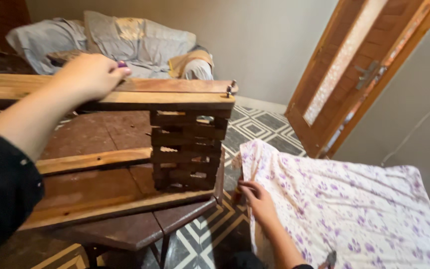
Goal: The person uses a screwdriver to tighten screws on a wooden chair frame, then uses pliers to adjust a metal bracket on the chair back. The chair is repositioned on a table during the process.
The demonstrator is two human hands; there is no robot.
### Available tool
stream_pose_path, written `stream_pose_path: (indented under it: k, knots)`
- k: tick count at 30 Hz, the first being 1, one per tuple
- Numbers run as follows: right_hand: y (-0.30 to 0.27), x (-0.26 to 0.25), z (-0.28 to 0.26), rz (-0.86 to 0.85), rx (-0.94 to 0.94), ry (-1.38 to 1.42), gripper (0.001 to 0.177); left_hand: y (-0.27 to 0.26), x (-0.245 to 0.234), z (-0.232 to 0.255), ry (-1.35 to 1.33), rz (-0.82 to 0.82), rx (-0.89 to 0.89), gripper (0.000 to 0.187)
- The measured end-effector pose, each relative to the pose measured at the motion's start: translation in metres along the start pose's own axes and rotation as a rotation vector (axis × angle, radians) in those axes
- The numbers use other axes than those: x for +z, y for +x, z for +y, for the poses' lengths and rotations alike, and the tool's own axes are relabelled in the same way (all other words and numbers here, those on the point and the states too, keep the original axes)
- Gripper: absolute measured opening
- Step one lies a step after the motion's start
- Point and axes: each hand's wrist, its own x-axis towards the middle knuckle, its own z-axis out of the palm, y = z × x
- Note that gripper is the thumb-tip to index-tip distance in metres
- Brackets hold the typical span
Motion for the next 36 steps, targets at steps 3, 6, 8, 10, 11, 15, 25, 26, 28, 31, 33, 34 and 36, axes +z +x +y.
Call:
stream_pose_path:
  k: [3,6,8,10,11,15,25,26,28,31,33,34,36]
  knots:
    - [-0.029,-0.072,0.073,0.326,0.344,0.101,0.026,-0.008,-0.007,0.0,-0.007,-0.031,-0.094,0.059]
    - [-0.065,-0.135,0.151,0.611,0.594,0.165,0.027,-0.001,0.005,-0.011,0.135,0.099,-0.05,0.048]
    - [-0.092,-0.161,0.192,0.688,0.639,0.172,0.028,0.01,0.019,-0.024,-0.048,0.131,-0.028,0.044]
    - [-0.124,-0.184,0.221,0.699,0.677,0.065,0.034,0.017,0.035,-0.039,-0.299,0.138,0.011,0.042]
    - [-0.138,-0.2,0.229,0.513,0.599,-0.21,0.037,0.02,0.042,-0.045,-0.395,0.135,0.007,0.043]
    - [-0.156,-0.209,0.252,0.275,0.691,-0.473,0.039,0.032,0.063,-0.053,-0.504,0.078,-0.078,0.044]
    - [-0.136,-0.228,0.247,0.183,0.969,-0.872,0.051,0.094,0.1,0.001,-0.298,-0.228,-0.124,0.047]
    - [-0.132,-0.226,0.249,0.193,0.948,-0.845,0.053,0.093,0.103,0.003,-0.276,-0.254,-0.133,0.047]
    - [-0.132,-0.231,0.249,0.209,0.901,-0.803,0.06,0.084,0.112,0.005,-0.242,-0.307,-0.167,0.048]
    - [-0.115,-0.227,0.265,-0.178,0.56,-1.766,0.06,0.081,0.118,0.009,-0.187,-0.328,-0.196,0.049]
    - [-0.102,-0.226,0.28,-0.434,0.193,-2.342,0.065,0.081,0.121,0.014,-0.158,-0.326,-0.195,0.05]
    - [-0.097,-0.226,0.288,-0.567,-0.03,-2.606,0.069,0.082,0.122,0.017,-0.14,-0.323,-0.189,0.05]
    - [-0.105,-0.227,0.294,-0.101,-0.584,-3.451,0.047,0.077,0.121,0.018,-0.109,-0.34,-0.177,0.051]
